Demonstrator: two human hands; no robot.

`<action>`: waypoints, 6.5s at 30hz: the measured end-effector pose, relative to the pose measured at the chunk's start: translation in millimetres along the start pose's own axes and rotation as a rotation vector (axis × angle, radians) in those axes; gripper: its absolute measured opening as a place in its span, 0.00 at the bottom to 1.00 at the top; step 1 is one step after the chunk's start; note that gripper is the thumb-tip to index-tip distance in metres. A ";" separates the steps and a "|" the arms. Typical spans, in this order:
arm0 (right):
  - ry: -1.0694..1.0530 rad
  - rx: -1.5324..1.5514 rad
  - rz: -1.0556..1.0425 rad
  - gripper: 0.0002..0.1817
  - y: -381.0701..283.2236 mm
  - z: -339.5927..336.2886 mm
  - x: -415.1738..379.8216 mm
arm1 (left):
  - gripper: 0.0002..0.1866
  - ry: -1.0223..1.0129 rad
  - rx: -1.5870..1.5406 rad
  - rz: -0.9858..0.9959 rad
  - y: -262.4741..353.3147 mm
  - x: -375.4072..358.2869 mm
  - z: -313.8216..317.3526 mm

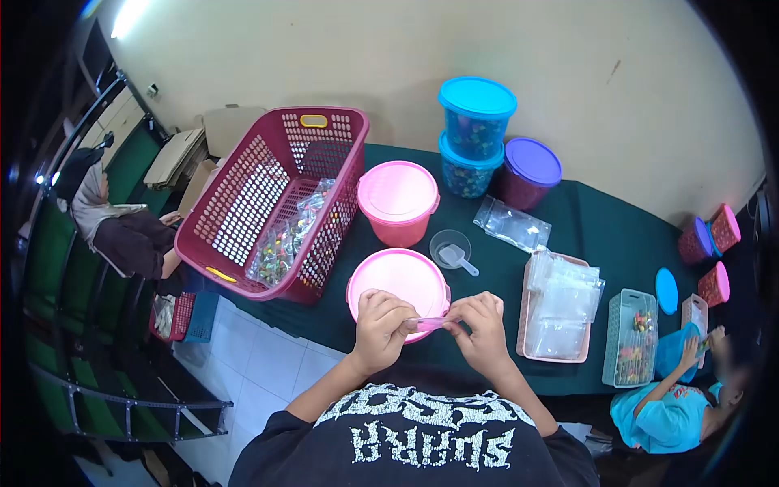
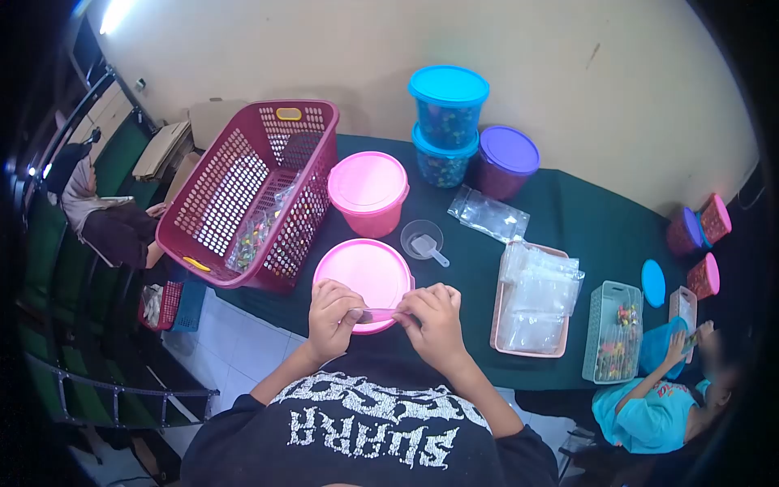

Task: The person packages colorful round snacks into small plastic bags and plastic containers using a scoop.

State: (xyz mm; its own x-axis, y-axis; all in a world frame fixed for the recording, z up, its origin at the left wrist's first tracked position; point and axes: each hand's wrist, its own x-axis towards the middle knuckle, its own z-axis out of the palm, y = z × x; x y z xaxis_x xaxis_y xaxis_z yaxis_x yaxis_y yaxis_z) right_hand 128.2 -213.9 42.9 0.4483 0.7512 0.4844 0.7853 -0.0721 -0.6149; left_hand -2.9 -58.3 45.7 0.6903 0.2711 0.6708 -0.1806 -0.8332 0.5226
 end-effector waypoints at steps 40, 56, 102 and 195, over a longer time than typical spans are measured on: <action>-0.420 1.317 0.656 0.27 -147.1 234.6 179.7 | 0.23 -0.139 -0.704 -0.601 -228.1 5.3 -240.4; -0.399 1.106 0.797 0.40 -142.5 279.9 224.6 | 0.46 -0.058 -0.635 -0.826 -260.4 24.9 -279.4; 0.461 -0.253 1.064 0.16 159.5 -76.5 -197.4 | 0.13 -0.890 -0.680 -0.238 33.2 14.2 124.2; -0.212 0.668 0.563 0.04 -0.1 -29.3 -31.0 | 0.50 -0.440 0.111 0.129 45.5 -5.0 26.5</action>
State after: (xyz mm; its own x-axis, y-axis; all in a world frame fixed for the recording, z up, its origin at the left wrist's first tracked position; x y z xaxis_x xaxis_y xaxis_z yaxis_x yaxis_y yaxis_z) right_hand 126.7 -256.4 46.1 0.5516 0.8300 -0.0824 0.0315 -0.1194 -0.9923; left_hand 4.0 -110.4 52.2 0.9029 -0.0480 0.4272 -0.2250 -0.8995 0.3745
